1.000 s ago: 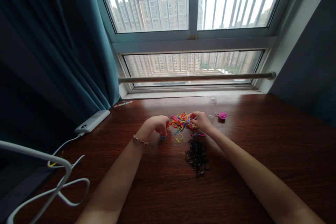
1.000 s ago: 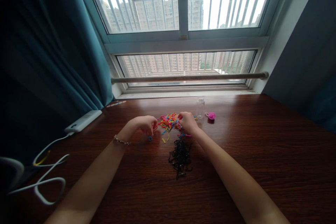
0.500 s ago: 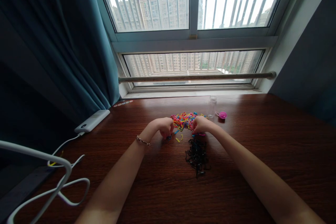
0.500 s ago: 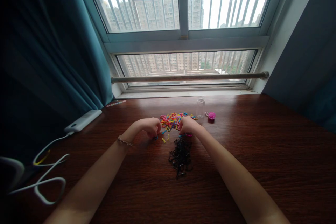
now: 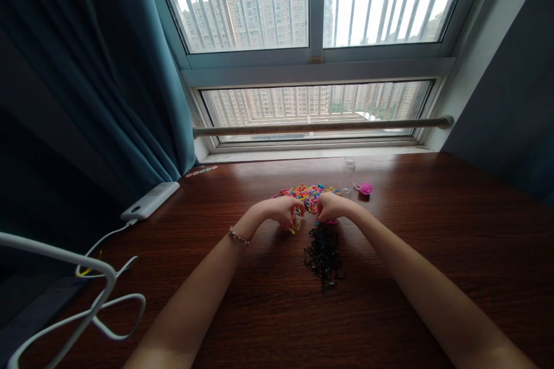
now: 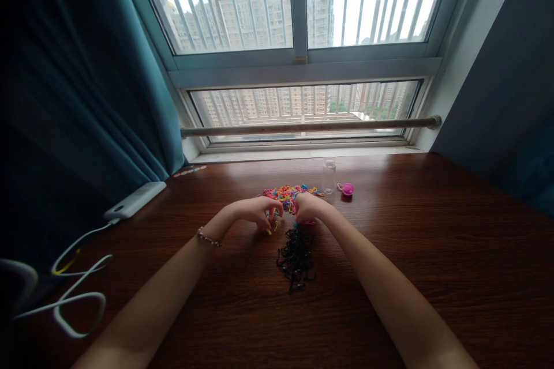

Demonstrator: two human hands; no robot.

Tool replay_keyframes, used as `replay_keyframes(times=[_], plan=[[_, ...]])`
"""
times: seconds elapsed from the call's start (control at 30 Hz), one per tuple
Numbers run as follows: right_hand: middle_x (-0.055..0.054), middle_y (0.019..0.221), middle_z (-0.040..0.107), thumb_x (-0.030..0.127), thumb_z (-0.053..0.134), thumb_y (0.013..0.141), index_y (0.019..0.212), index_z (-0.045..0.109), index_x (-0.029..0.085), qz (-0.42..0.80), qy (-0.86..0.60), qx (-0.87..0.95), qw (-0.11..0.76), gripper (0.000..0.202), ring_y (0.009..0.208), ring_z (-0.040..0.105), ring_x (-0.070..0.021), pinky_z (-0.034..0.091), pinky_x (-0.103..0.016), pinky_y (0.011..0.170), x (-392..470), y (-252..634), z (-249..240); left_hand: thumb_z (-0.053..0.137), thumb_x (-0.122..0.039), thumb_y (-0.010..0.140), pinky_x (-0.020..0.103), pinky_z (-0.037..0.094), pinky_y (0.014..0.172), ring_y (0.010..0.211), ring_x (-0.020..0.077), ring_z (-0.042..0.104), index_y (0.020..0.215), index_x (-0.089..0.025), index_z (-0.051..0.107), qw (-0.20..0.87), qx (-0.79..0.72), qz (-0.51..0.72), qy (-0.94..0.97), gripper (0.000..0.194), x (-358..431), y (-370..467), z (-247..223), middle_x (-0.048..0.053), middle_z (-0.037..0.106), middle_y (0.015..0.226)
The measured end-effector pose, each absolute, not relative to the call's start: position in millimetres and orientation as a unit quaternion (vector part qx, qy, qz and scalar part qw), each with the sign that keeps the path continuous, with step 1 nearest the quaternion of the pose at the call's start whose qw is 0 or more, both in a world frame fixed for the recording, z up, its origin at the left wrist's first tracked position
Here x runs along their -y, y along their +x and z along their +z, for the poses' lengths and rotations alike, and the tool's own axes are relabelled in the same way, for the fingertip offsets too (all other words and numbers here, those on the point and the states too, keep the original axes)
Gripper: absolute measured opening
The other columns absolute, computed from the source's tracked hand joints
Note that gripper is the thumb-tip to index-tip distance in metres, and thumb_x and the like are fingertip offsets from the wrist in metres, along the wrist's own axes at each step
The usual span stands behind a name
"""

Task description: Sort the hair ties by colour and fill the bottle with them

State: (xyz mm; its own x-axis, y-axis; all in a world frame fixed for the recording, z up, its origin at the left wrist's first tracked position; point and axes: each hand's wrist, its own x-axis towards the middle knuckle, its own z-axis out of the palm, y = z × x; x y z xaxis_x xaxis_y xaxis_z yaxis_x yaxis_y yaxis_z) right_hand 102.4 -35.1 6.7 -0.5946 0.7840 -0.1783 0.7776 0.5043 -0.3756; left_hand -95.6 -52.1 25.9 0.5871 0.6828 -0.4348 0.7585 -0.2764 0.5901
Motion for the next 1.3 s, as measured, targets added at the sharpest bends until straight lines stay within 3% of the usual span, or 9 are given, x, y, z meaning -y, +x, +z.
replay_keyframes(times=[0.1,0.27,0.33,0.5,0.6,0.83,1.03,1.17,1.3], plan=[[-0.003,0.058,0.064,0.016,0.062,0.061,0.064,0.069,0.013,0.198,-0.48,0.848,0.103,0.009,0.058,0.059,-0.0143,0.041,-0.019,0.051,34,102,12,0.061,-0.011,0.056,0.017,0.043,0.046,0.052,0.0099,0.056,0.098,-0.022,0.059,0.39,-0.41,-0.064,0.822,0.044,56,-89,25,-0.003,0.06,0.069],[-0.008,0.09,0.066,0.02,0.064,0.068,0.105,0.06,0.013,0.211,-0.493,0.787,0.305,0.039,0.074,0.062,-0.0137,0.047,-0.018,0.059,30,107,24,0.06,-0.016,0.059,0.016,0.041,0.046,0.05,0.0098,0.056,0.076,-0.016,0.063,0.369,-0.399,-0.067,0.837,0.017,54,-87,22,-0.001,0.061,0.064],[-0.008,0.084,0.067,0.018,0.065,0.065,0.097,0.063,0.012,0.236,-0.514,0.785,0.253,0.032,0.069,0.063,-0.0147,0.048,-0.019,0.056,30,112,28,0.06,-0.018,0.059,0.017,0.04,0.046,0.05,0.0104,0.056,0.07,-0.014,0.063,0.368,-0.404,-0.072,0.834,0.011,53,-88,20,-0.001,0.06,0.058],[-0.006,0.058,0.064,0.013,0.068,0.053,0.068,0.065,0.01,0.345,-0.545,0.763,-0.029,0.015,0.054,0.063,-0.0181,0.049,-0.022,0.046,32,122,24,0.059,-0.019,0.059,0.018,0.041,0.047,0.051,0.0117,0.057,0.063,-0.013,0.063,0.369,-0.417,-0.067,0.828,0.008,48,-91,14,0.001,0.061,0.054],[-0.004,0.052,0.063,0.009,0.066,0.051,0.061,0.064,0.011,0.364,-0.532,0.761,-0.067,0.01,0.053,0.063,-0.0181,0.049,-0.022,0.047,34,121,17,0.059,-0.018,0.058,0.017,0.04,0.047,0.052,0.0116,0.057,0.063,-0.014,0.063,0.344,-0.452,-0.028,0.823,0.008,44,-91,11,0.001,0.062,0.055],[-0.006,0.049,0.063,0.006,0.063,0.054,0.051,0.061,0.011,0.348,-0.538,0.768,-0.004,0.006,0.05,0.062,-0.0174,0.049,-0.022,0.047,35,118,14,0.059,-0.022,0.064,0.02,0.045,0.052,0.059,0.0134,0.059,0.071,-0.013,0.064,0.257,-0.56,0.197,0.762,0.012,33,-95,11,0.002,0.063,0.061],[-0.012,0.097,0.065,0.018,0.055,0.075,0.102,0.06,0.012,0.247,-0.555,0.772,0.189,0.028,0.084,0.062,-0.0172,0.048,-0.023,0.071,23,116,16,0.059,-0.023,0.068,0.028,0.047,0.079,0.087,0.0173,0.059,0.099,-0.013,0.059,0.152,-0.518,0.318,0.78,0.032,23,-98,-3,0.007,0.063,0.095],[-0.011,0.116,0.054,0.027,0.063,0.071,0.114,0.055,0.02,0.141,-0.48,0.821,0.276,0.044,0.105,0.051,-0.0213,0.038,-0.034,0.09,23,108,-9,0.067,-0.025,0.062,0.033,0.038,0.094,0.106,0.0222,0.05,0.117,-0.016,0.049,0.108,-0.478,0.274,0.827,0.059,26,-93,-16,0.01,0.054,0.115],[-0.008,0.11,0.057,0.022,0.063,0.072,0.103,0.061,0.022,0.12,-0.436,0.85,0.269,0.031,0.105,0.049,-0.0212,0.034,-0.036,0.09,27,100,-30,0.061,-0.024,0.069,0.03,0.044,0.084,0.091,0.0193,0.056,0.1,-0.016,0.061,0.103,-0.49,0.252,0.828,0.032,32,-88,-22,0.007,0.061,0.097]])
